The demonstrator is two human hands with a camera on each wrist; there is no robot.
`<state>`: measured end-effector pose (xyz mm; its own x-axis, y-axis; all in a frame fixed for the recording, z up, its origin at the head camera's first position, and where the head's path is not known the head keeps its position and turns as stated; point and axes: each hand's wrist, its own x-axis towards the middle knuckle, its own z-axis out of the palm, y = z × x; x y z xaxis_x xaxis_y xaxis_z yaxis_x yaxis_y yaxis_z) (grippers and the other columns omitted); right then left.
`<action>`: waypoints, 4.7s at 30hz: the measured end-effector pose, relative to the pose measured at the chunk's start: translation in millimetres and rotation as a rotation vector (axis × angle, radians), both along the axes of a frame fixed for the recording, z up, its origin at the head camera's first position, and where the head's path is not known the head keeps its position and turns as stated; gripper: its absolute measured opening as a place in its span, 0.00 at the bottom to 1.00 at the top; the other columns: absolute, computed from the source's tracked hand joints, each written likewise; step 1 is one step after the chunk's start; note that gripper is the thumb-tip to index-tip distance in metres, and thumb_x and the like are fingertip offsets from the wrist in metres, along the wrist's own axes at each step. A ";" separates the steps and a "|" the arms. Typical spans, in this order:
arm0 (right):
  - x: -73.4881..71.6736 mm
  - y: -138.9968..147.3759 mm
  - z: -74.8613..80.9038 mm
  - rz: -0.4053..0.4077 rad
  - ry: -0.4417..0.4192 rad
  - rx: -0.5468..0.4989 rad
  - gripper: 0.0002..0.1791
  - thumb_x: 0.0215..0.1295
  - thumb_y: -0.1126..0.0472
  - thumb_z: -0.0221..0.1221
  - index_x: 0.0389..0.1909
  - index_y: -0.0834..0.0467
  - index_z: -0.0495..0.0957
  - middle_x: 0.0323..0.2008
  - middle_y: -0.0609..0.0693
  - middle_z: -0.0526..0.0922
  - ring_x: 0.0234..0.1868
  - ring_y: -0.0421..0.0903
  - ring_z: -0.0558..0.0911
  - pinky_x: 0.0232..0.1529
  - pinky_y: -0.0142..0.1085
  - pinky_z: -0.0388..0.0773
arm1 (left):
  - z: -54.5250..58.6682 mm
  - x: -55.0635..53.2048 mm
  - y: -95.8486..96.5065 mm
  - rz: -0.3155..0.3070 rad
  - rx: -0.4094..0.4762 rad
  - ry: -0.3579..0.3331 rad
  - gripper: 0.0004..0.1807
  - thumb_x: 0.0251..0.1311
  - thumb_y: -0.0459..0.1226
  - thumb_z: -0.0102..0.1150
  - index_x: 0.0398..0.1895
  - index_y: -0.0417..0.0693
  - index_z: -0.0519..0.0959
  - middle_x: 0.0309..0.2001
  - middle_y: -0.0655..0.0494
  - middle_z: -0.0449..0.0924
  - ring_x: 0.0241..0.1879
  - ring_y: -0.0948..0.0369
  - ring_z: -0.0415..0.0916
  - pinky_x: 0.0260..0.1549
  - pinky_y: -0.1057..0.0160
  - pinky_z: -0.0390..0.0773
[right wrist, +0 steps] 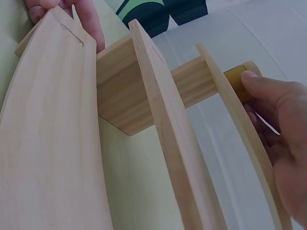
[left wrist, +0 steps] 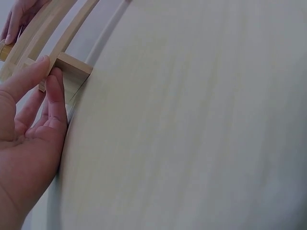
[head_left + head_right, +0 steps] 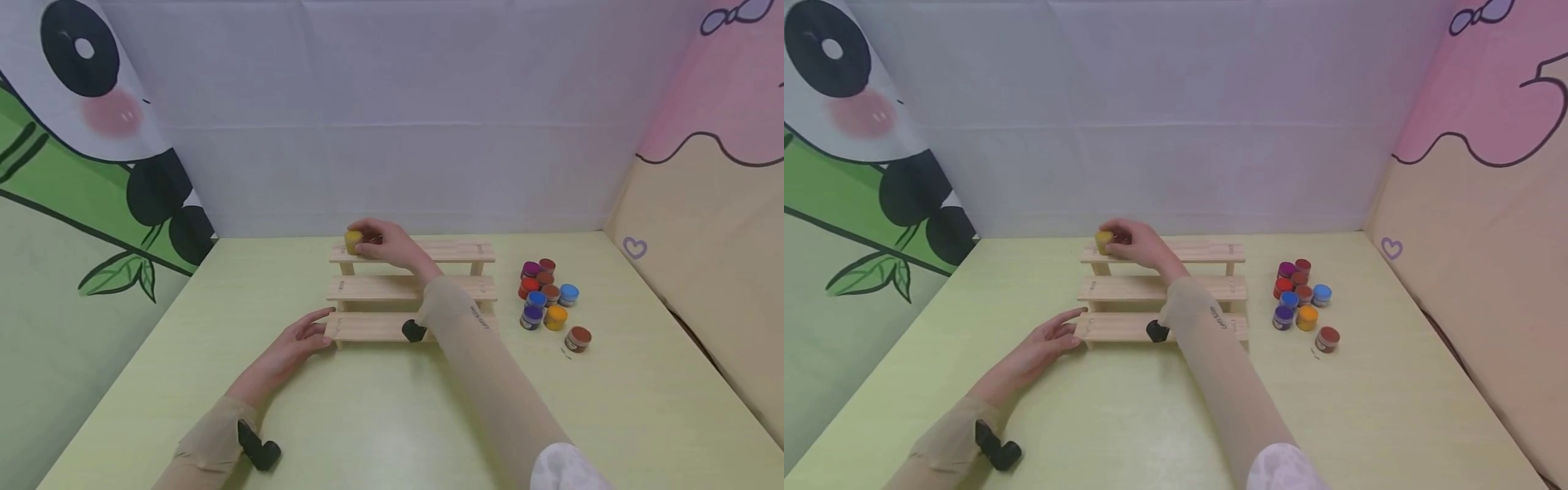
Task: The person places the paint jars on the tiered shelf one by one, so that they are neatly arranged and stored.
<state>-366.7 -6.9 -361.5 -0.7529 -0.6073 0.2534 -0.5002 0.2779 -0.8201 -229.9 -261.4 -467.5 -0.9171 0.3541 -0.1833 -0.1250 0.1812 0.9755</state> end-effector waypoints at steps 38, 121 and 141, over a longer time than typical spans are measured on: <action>0.1 -0.3 0.6 -0.001 0.018 0.006 0.23 0.70 0.59 0.59 0.65 0.55 0.72 0.53 0.53 0.80 0.51 0.46 0.80 0.51 0.36 0.79 | 3.2 1.2 0.8 0.004 -0.018 -0.017 0.37 0.70 0.40 0.55 0.78 0.52 0.51 0.70 0.40 0.64 0.57 0.63 0.73 0.56 0.70 0.70; 88.5 121.8 -8.9 -0.095 0.241 0.156 0.32 0.66 0.62 0.63 0.70 0.57 0.66 0.60 0.54 0.79 0.60 0.52 0.79 0.58 0.48 0.77 | -0.5 -0.1 -1.3 -0.019 0.006 0.001 0.36 0.71 0.38 0.54 0.78 0.50 0.51 0.63 0.51 0.72 0.56 0.66 0.75 0.55 0.68 0.71; 128.7 203.4 -34.0 -0.260 0.377 0.190 0.29 0.65 0.64 0.63 0.66 0.58 0.69 0.51 0.51 0.84 0.50 0.47 0.84 0.48 0.38 0.81 | 3.2 0.6 1.8 -0.011 0.005 -0.006 0.37 0.69 0.38 0.56 0.78 0.49 0.51 0.65 0.48 0.71 0.55 0.66 0.75 0.55 0.68 0.71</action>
<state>-238.0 196.5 -395.5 -0.7629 -0.4738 0.4400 -0.6466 0.5600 -0.5180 -229.3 -259.6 -464.3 -0.9121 0.3646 -0.1875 -0.1295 0.1778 0.9755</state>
